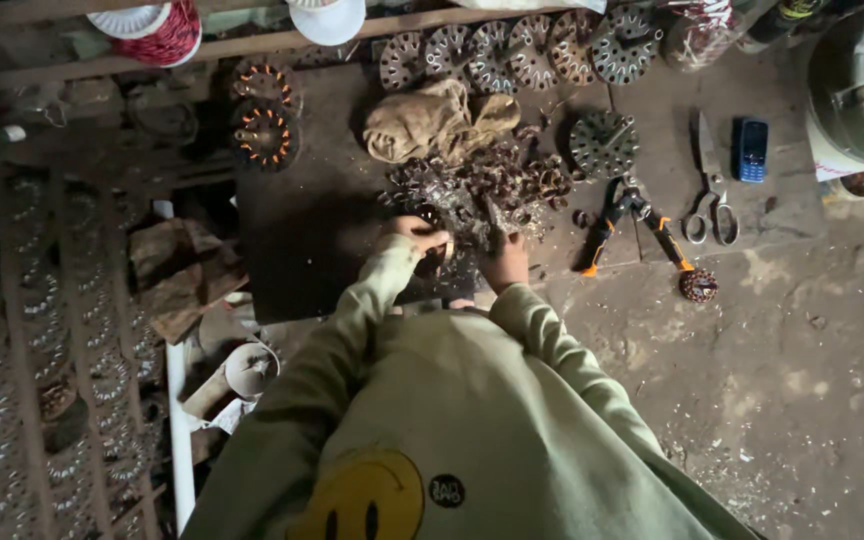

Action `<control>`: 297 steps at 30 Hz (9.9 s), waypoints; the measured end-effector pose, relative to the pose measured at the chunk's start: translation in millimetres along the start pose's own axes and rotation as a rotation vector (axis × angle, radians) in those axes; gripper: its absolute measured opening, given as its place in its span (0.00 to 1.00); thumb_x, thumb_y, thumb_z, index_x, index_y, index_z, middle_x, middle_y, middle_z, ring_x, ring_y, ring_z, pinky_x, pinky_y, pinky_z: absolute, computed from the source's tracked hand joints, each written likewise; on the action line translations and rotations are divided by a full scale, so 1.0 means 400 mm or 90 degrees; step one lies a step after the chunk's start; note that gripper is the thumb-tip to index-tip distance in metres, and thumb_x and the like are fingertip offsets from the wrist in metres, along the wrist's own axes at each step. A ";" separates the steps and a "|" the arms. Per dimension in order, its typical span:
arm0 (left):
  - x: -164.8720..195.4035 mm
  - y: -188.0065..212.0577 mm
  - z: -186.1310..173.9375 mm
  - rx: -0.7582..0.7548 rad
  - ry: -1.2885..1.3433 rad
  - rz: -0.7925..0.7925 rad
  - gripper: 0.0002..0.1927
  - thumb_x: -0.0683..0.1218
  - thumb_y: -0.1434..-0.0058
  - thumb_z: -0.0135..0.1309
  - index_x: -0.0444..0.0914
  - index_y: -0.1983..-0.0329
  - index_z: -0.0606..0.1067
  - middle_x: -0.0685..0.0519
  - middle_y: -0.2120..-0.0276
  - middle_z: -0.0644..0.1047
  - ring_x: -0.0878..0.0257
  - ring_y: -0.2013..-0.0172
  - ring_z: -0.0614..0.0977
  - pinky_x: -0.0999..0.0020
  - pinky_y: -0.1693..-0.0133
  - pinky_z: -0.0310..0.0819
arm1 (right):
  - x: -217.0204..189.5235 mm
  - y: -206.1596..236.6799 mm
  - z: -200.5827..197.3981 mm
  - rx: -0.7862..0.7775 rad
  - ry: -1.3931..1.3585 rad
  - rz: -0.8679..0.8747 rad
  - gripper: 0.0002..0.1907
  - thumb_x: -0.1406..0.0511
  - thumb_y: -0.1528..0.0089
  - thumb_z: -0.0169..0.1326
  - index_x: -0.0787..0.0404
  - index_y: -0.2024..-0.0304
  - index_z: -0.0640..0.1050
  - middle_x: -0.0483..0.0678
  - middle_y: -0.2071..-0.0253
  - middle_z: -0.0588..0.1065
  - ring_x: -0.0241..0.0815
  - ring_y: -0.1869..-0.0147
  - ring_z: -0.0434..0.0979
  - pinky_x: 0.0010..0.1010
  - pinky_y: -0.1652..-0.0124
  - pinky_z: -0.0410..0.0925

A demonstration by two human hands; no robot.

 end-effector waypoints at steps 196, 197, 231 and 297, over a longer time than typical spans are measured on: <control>-0.013 0.159 0.068 0.352 -0.170 0.204 0.59 0.56 0.70 0.82 0.34 0.37 0.63 0.29 0.45 0.70 0.35 0.46 0.72 0.42 0.47 0.69 | -0.129 0.003 -0.086 -0.744 -0.039 0.416 0.11 0.71 0.39 0.58 0.67 0.54 0.84 0.54 0.65 0.80 0.49 0.72 0.81 0.38 0.76 0.75; 0.001 0.171 0.076 0.380 -0.271 0.226 0.62 0.58 0.73 0.83 0.34 0.37 0.62 0.27 0.44 0.69 0.31 0.44 0.70 0.39 0.45 0.66 | -0.145 -0.013 -0.078 -0.733 -0.002 0.357 0.11 0.71 0.38 0.56 0.68 0.54 0.83 0.55 0.66 0.79 0.48 0.72 0.79 0.38 0.75 0.74; -0.012 0.010 -0.017 0.104 -0.012 0.334 0.21 0.44 0.54 0.72 0.38 0.58 0.78 0.49 0.62 0.82 0.54 0.60 0.84 0.61 0.56 0.79 | 0.068 0.072 -0.014 -0.607 -0.618 0.429 0.22 0.69 0.43 0.49 0.72 0.47 0.77 0.61 0.52 0.79 0.58 0.52 0.83 0.46 0.57 0.77; -0.095 0.050 -0.050 0.135 0.141 -0.152 0.19 0.52 0.46 0.71 0.37 0.58 0.79 0.54 0.74 0.80 0.66 0.80 0.75 0.67 0.77 0.68 | 0.003 0.179 0.039 -0.475 -0.338 0.169 0.19 0.67 0.47 0.54 0.63 0.54 0.84 0.52 0.59 0.83 0.45 0.57 0.81 0.34 0.55 0.74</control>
Point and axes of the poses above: each hand's wrist, its own y-axis away from the middle knuckle, its own z-axis out of the palm, x = y × z, the point moved 6 cm from there along -y, towards the middle knuckle
